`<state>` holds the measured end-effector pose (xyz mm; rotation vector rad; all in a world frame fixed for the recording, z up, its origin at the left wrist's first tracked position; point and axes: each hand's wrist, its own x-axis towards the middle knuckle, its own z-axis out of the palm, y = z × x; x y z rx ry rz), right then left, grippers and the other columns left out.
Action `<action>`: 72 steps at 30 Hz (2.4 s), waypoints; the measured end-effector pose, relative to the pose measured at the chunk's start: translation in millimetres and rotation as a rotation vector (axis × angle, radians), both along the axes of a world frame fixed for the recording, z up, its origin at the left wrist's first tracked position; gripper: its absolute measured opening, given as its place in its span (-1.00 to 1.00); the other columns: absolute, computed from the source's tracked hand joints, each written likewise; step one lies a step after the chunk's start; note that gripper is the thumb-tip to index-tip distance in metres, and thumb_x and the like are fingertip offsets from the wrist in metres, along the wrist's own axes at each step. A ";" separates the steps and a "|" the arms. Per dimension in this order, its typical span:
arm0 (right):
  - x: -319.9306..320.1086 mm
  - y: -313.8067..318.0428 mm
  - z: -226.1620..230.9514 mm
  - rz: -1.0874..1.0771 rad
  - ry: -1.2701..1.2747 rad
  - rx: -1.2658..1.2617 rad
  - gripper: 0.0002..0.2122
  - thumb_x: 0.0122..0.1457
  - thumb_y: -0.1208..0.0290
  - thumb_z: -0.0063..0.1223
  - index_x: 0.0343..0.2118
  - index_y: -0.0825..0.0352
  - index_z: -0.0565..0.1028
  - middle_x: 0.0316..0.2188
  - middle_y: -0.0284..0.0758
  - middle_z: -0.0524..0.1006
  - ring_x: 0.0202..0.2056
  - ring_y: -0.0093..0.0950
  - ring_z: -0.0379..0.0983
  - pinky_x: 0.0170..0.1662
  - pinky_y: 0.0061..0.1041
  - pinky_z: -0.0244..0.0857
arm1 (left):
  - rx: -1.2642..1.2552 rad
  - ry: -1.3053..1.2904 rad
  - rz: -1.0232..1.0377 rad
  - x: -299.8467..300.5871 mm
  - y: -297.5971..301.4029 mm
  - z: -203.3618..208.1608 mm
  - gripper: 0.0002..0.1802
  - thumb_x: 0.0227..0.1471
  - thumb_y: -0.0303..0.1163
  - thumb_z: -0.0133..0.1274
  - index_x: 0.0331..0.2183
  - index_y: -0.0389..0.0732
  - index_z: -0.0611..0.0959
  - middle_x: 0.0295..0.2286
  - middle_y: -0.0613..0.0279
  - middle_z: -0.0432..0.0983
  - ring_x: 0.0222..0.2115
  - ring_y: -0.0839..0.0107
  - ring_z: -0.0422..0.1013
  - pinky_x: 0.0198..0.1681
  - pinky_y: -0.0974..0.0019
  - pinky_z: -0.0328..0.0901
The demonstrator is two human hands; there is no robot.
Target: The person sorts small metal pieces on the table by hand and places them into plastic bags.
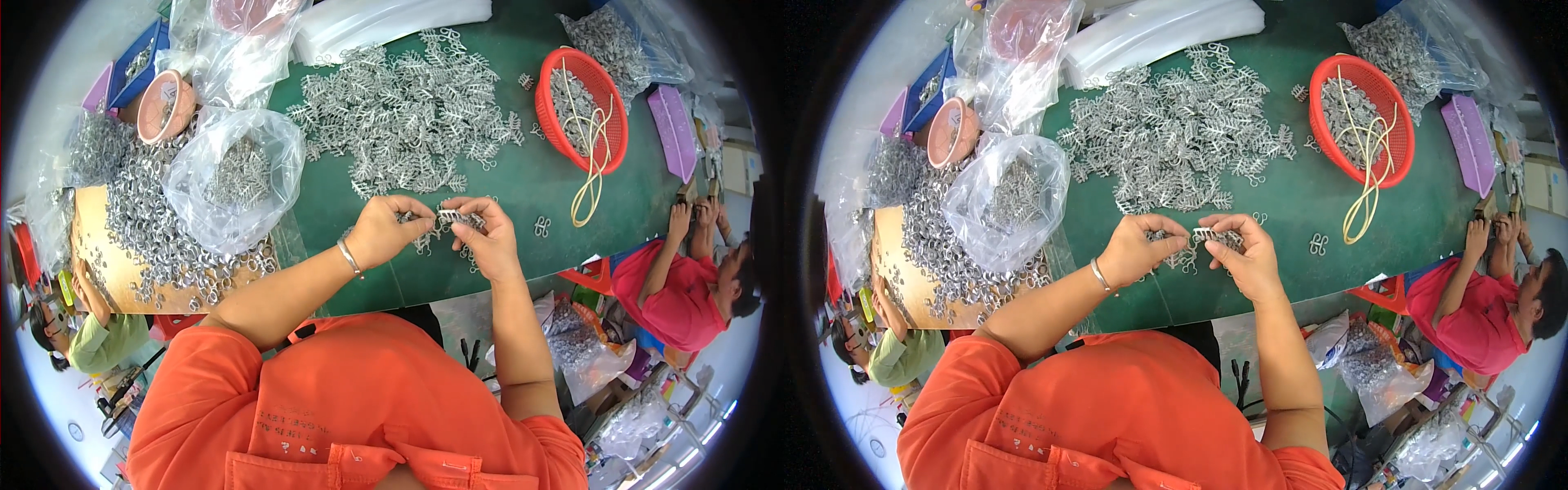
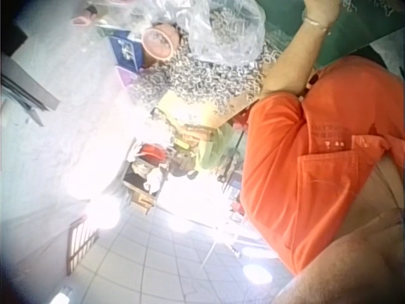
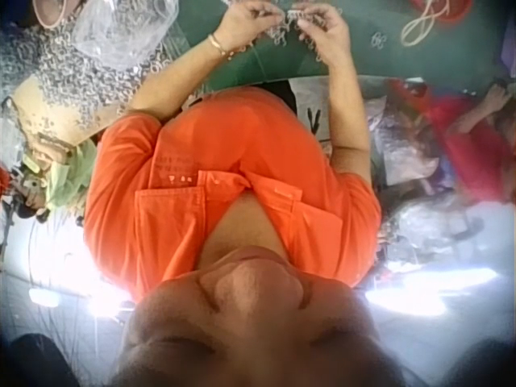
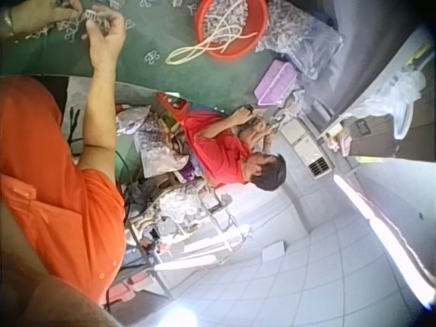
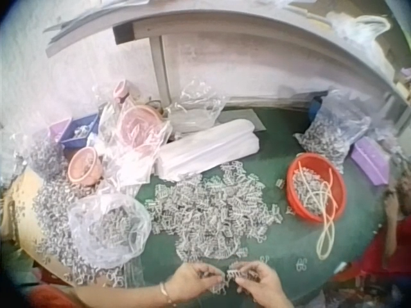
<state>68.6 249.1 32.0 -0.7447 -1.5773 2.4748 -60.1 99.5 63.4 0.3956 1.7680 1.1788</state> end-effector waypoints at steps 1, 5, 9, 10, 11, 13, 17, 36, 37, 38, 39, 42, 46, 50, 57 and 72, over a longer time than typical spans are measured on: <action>1.9 -0.3 0.5 0.010 0.041 0.012 -0.81 0.00 0.65 0.09 -0.32 0.34 0.37 -0.18 -0.19 0.44 -0.29 -0.60 0.39 -0.47 -0.69 0.36 | 0.012 0.002 -0.009 0.0 -1.0 1.0 -0.85 -0.09 -0.42 0.16 -0.40 -0.26 0.64 -0.59 0.37 0.49 -0.72 0.69 0.26 -0.68 0.58 0.18; 6.0 -10.4 10.0 -0.052 0.170 0.251 -0.81 -0.05 0.75 0.07 -0.36 0.39 0.39 -0.19 -0.18 0.41 -0.32 -0.56 0.41 -0.41 -0.64 0.41 | 0.037 -0.097 0.027 0.7 -3.7 1.4 -0.88 -0.09 -0.41 0.16 -0.42 -0.22 0.65 -0.58 0.38 0.50 -0.71 0.71 0.27 -0.67 0.60 0.19; 15.0 -11.9 23.0 -0.088 0.071 0.521 -0.88 -0.08 0.74 0.08 -0.47 0.40 0.46 -0.34 -0.27 0.40 -0.38 -0.56 0.40 -0.41 -0.67 0.35 | 0.036 0.026 -0.035 -0.9 -8.8 12.3 -0.88 -0.10 -0.43 0.15 -0.42 -0.24 0.65 -0.57 0.37 0.51 -0.65 0.67 0.32 -0.59 0.56 0.24; 14.8 -12.3 24.2 -0.087 0.073 0.521 -0.88 -0.08 0.74 0.08 -0.47 0.40 0.46 -0.34 -0.27 0.40 -0.38 -0.56 0.40 -0.41 -0.67 0.35 | 0.113 0.142 -0.060 0.1 -11.3 9.6 -0.88 -0.10 -0.44 0.15 -0.43 -0.25 0.65 -0.56 0.35 0.52 -0.60 0.64 0.34 -0.52 0.53 0.27; 14.4 -12.4 24.7 -0.050 0.066 0.573 -0.87 -0.08 0.72 0.10 -0.45 0.40 0.46 -0.36 -0.28 0.41 -0.40 -0.55 0.40 -0.39 -0.65 0.32 | 0.189 0.259 -0.085 0.8 -13.2 8.4 -0.88 -0.11 -0.45 0.15 -0.43 -0.26 0.64 -0.55 0.33 0.52 -0.55 0.62 0.37 -0.44 0.51 0.29; 15.8 -11.8 24.7 -0.020 0.054 0.629 -0.86 -0.09 0.70 0.11 -0.42 0.40 0.47 -0.38 -0.29 0.42 -0.41 -0.53 0.40 -0.37 -0.63 0.30 | 0.171 0.207 -0.098 -1.9 -10.5 13.8 -0.88 -0.12 -0.46 0.15 -0.43 -0.27 0.64 -0.54 0.31 0.53 -0.51 0.60 0.38 -0.39 0.49 0.29; 13.2 -16.7 20.3 0.002 0.026 0.732 -0.85 -0.08 0.65 0.13 -0.39 0.38 0.48 -0.46 -0.29 0.44 -0.42 -0.49 0.40 -0.34 -0.59 0.27 | 0.148 0.163 -0.124 -0.6 -10.4 9.6 -0.88 -0.14 -0.47 0.15 -0.44 -0.27 0.64 -0.53 0.28 0.53 -0.46 0.58 0.40 -0.34 0.47 0.30; -3.6 15.7 -41.2 -0.080 -0.252 0.636 -0.81 0.06 0.33 0.11 -0.39 0.37 0.48 -0.56 -0.39 0.46 -0.56 -0.51 0.40 -0.52 -0.55 0.29 | -0.062 0.365 -0.299 -12.9 -34.9 -31.7 -0.82 -0.20 -0.50 0.07 -0.40 -0.20 0.64 -0.43 0.11 0.49 -0.39 0.15 0.44 -0.28 0.21 0.36; 3.5 23.0 -37.2 -0.209 -0.248 0.301 -0.80 0.09 0.31 0.09 -0.38 0.37 0.46 -0.57 -0.39 0.46 -0.59 -0.56 0.38 -0.57 -0.59 0.26 | -0.027 0.561 -0.290 -14.0 -36.2 -34.1 -0.78 -0.20 -0.54 0.08 -0.37 -0.20 0.63 -0.41 0.13 0.48 -0.40 0.17 0.43 -0.29 0.23 0.36; 9.3 29.7 -33.3 -0.332 -0.239 -0.036 -0.79 0.11 0.30 0.07 -0.37 0.37 0.45 -0.59 -0.40 0.46 -0.61 -0.61 0.36 -0.62 -0.63 0.23 | 0.007 0.756 -0.278 -14.9 -37.2 -36.8 -0.75 -0.21 -0.57 0.10 -0.34 -0.21 0.61 -0.38 0.15 0.46 -0.40 0.18 0.43 -0.30 0.25 0.36; 10.7 32.5 -30.8 -0.398 -0.159 -0.141 -0.80 0.13 0.30 0.04 -0.41 0.36 0.43 -0.56 -0.34 0.47 -0.60 -0.60 0.37 -0.66 -0.66 0.18 | 0.047 0.836 -0.266 -13.6 -33.7 -40.6 -0.73 -0.20 -0.60 0.08 -0.32 -0.20 0.59 -0.34 0.17 0.42 -0.39 0.18 0.42 -0.32 0.25 0.36; 4.3 31.4 -9.7 -0.455 -0.218 -0.364 -0.92 0.11 0.42 0.00 -0.41 0.31 0.42 -0.56 -0.32 0.47 -0.58 -0.58 0.39 -0.67 -0.65 0.18 | -0.036 0.938 -0.379 -14.7 -27.5 -56.1 -0.74 -0.21 -0.62 0.08 -0.35 -0.21 0.58 -0.33 0.19 0.40 -0.40 0.17 0.42 -0.33 0.23 0.35; -5.0 33.0 -1.4 -0.376 -0.048 -0.595 -0.94 0.04 0.52 0.03 -0.40 0.29 0.42 -0.54 -0.33 0.46 -0.55 -0.54 0.42 -0.65 -0.64 0.18 | 0.051 0.907 -0.308 -19.1 -28.3 -45.2 -0.86 -0.18 -0.55 0.06 -0.43 -0.24 0.58 -0.42 0.17 0.45 -0.47 0.17 0.41 -0.38 0.25 0.34; -2.3 32.5 -19.8 0.108 -0.332 0.964 -0.81 -0.09 0.53 0.19 -0.35 0.32 0.49 -0.48 -0.35 0.44 -0.42 -0.46 0.44 -0.45 -0.54 0.29 | -0.026 0.408 -0.057 -19.3 -34.7 -33.0 -0.82 -0.20 -0.48 0.21 -0.45 -0.26 0.57 -0.58 0.30 0.49 -0.57 0.54 0.36 -0.52 0.44 0.26; -2.2 34.0 -20.1 -0.005 -0.292 0.926 -0.83 -0.15 0.56 0.24 -0.43 0.36 0.51 -0.48 -0.34 0.46 -0.47 -0.50 0.42 -0.42 -0.57 0.31 | 0.012 -0.524 0.339 -13.5 -29.8 -22.1 -0.87 -0.06 -0.45 0.14 -0.39 -0.24 0.56 -0.49 0.28 0.52 -0.54 0.55 0.41 -0.59 0.47 0.28; -150.1 -112.7 37.3 0.150 -0.196 -0.467 -0.80 0.11 0.39 -0.01 -0.19 0.25 0.41 -0.32 -0.38 0.47 -0.41 -0.53 0.41 -0.48 -0.56 0.29 | 0.019 0.253 0.529 -97.5 -123.6 32.2 -0.79 -0.11 -0.52 0.06 -0.32 -0.28 0.58 -0.48 0.34 0.49 -0.58 0.66 0.33 -0.54 0.56 0.23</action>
